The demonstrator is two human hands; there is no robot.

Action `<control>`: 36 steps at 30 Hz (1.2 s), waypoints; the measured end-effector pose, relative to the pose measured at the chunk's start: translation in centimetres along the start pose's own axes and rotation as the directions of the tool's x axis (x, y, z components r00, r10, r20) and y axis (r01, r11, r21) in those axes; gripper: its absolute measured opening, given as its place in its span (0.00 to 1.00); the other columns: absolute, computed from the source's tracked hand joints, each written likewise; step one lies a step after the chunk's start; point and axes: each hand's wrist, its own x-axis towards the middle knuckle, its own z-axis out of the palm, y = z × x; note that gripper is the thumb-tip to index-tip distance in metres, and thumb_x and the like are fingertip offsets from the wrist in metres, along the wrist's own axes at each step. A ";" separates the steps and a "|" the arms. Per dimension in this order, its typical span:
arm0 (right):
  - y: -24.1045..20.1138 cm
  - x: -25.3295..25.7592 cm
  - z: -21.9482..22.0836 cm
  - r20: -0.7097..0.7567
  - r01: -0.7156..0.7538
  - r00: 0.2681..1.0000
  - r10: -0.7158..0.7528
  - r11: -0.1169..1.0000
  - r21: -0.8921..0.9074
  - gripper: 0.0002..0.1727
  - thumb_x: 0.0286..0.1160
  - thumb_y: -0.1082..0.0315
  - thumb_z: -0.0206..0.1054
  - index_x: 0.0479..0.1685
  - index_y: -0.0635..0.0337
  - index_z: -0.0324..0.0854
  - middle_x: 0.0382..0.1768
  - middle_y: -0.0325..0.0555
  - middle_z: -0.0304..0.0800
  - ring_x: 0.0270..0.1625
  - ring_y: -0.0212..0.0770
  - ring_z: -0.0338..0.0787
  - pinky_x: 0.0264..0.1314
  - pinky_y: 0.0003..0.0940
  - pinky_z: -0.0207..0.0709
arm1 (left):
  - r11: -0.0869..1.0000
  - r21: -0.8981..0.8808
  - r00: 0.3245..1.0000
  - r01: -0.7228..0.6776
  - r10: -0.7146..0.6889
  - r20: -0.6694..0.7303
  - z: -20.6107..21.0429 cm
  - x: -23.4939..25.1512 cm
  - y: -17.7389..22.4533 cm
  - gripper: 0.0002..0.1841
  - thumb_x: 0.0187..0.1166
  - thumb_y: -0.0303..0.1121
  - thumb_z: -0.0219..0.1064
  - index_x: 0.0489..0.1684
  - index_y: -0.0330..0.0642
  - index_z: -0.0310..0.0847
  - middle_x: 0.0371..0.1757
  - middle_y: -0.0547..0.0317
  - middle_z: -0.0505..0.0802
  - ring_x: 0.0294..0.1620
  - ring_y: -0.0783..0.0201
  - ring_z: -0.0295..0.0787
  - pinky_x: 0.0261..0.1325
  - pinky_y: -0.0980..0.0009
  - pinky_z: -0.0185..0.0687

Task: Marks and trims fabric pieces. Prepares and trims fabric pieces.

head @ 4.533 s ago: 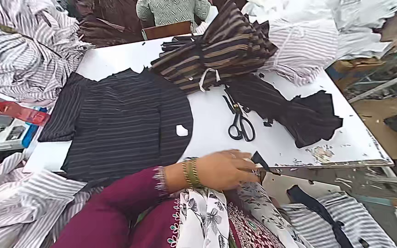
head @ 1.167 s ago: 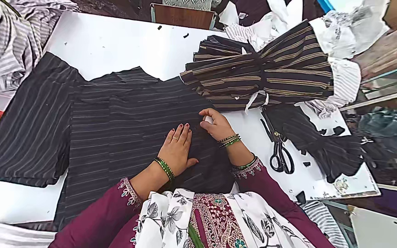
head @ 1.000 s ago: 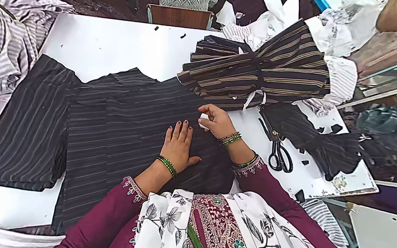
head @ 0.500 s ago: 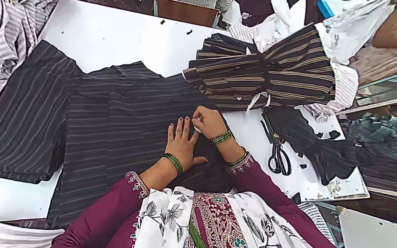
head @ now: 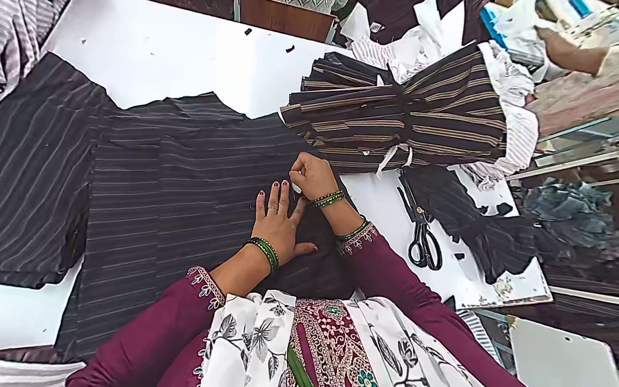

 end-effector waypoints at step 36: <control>10.0 -15.1 1.7 -0.155 0.073 0.987 0.040 0.753 0.654 0.03 0.75 0.76 0.68 0.42 0.65 0.81 0.19 0.33 0.70 0.14 0.23 0.62 0.17 0.18 0.60 | 0.886 0.026 0.753 -0.464 0.409 -0.515 8.5 -9.2 1.9 0.19 0.70 0.38 0.75 0.54 0.34 0.89 0.57 0.36 0.91 0.57 0.35 0.90 0.53 0.42 0.86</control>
